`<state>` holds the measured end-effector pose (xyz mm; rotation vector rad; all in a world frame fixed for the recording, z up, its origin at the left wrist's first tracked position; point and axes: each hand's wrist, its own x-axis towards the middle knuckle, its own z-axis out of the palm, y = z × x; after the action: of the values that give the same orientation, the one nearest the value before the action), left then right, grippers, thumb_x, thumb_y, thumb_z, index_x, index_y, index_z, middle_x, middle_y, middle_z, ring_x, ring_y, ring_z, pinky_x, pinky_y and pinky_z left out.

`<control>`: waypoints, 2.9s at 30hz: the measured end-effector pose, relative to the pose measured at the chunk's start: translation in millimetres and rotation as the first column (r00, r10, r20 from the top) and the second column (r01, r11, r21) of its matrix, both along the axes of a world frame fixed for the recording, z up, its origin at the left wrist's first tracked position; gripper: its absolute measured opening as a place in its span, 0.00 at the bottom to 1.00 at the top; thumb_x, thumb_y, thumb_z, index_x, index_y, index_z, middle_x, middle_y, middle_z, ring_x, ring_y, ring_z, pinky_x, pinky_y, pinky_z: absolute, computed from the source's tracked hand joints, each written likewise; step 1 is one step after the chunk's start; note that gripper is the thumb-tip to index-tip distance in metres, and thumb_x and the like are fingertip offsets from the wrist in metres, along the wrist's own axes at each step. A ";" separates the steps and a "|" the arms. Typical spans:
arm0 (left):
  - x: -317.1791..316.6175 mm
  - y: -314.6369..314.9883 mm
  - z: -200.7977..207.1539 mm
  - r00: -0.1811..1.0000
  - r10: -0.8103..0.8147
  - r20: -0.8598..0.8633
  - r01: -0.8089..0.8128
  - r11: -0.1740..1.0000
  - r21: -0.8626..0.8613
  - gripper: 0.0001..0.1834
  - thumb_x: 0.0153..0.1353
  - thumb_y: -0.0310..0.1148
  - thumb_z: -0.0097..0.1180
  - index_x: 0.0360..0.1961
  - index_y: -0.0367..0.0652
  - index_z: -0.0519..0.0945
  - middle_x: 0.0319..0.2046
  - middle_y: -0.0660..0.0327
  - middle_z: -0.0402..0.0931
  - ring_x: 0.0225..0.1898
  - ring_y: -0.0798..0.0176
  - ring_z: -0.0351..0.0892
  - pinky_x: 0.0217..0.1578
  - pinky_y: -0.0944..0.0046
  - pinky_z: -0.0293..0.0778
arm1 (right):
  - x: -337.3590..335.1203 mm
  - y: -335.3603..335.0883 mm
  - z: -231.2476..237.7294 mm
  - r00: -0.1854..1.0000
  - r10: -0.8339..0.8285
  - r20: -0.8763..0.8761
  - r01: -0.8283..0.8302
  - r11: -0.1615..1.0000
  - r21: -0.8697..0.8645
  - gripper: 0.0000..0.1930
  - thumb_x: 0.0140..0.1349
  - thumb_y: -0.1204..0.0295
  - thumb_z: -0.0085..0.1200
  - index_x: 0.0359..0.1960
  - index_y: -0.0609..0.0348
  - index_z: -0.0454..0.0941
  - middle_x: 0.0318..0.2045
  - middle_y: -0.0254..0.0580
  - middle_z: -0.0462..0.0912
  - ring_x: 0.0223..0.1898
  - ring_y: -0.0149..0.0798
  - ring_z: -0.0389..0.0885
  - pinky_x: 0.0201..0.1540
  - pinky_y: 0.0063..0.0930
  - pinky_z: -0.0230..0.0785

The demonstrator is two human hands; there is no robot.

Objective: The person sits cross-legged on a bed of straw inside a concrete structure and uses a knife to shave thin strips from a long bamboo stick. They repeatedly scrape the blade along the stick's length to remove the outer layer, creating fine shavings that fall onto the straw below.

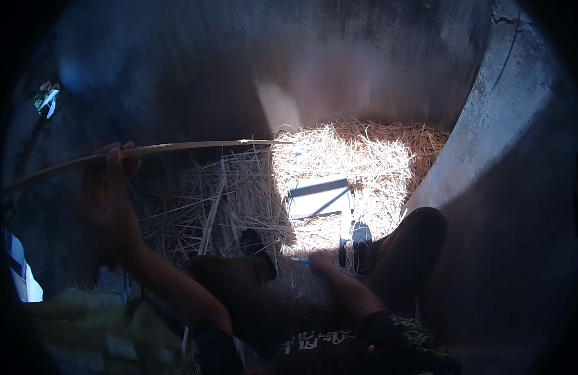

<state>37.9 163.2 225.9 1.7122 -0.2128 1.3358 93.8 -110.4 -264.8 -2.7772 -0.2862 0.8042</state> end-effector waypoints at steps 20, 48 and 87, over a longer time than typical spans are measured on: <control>48.1 -137.4 -85.0 0.947 -0.291 0.134 0.312 0.743 -0.592 0.18 0.72 0.33 0.52 0.53 0.27 0.72 0.47 0.42 0.79 0.46 0.51 0.85 0.37 0.62 0.87 | 63.1 -71.3 351.5 0.892 -0.336 0.302 -0.193 0.321 0.927 0.24 0.64 0.66 0.60 0.59 0.65 0.71 0.31 0.32 0.75 0.30 0.23 0.71 0.33 0.21 0.65; -47.7 -172.8 -140.7 0.938 0.073 -0.339 0.032 0.955 0.294 0.12 0.64 0.37 0.63 0.39 0.38 0.80 0.27 0.55 0.82 0.26 0.58 0.82 0.27 0.65 0.74 | 77.7 -52.7 350.8 0.968 -0.182 -0.176 0.088 -0.409 0.908 0.15 0.73 0.61 0.51 0.42 0.64 0.77 0.13 0.22 0.59 0.12 0.20 0.56 0.20 0.19 0.58; -33.6 -153.0 -217.5 0.813 -0.105 -0.573 -0.004 0.983 -0.184 0.12 0.71 0.38 0.52 0.41 0.39 0.80 0.23 0.62 0.75 0.25 0.72 0.71 0.29 0.66 0.67 | 51.0 10.1 292.0 0.475 -0.187 0.860 -0.538 0.712 0.452 0.09 0.46 0.73 0.57 0.30 0.60 0.74 0.29 0.49 0.79 0.34 0.51 0.83 0.36 0.46 0.76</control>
<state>4.2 10.2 8.4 1.8593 0.2102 0.7079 144.8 -100.3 27.2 -2.1246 -0.8826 -0.7299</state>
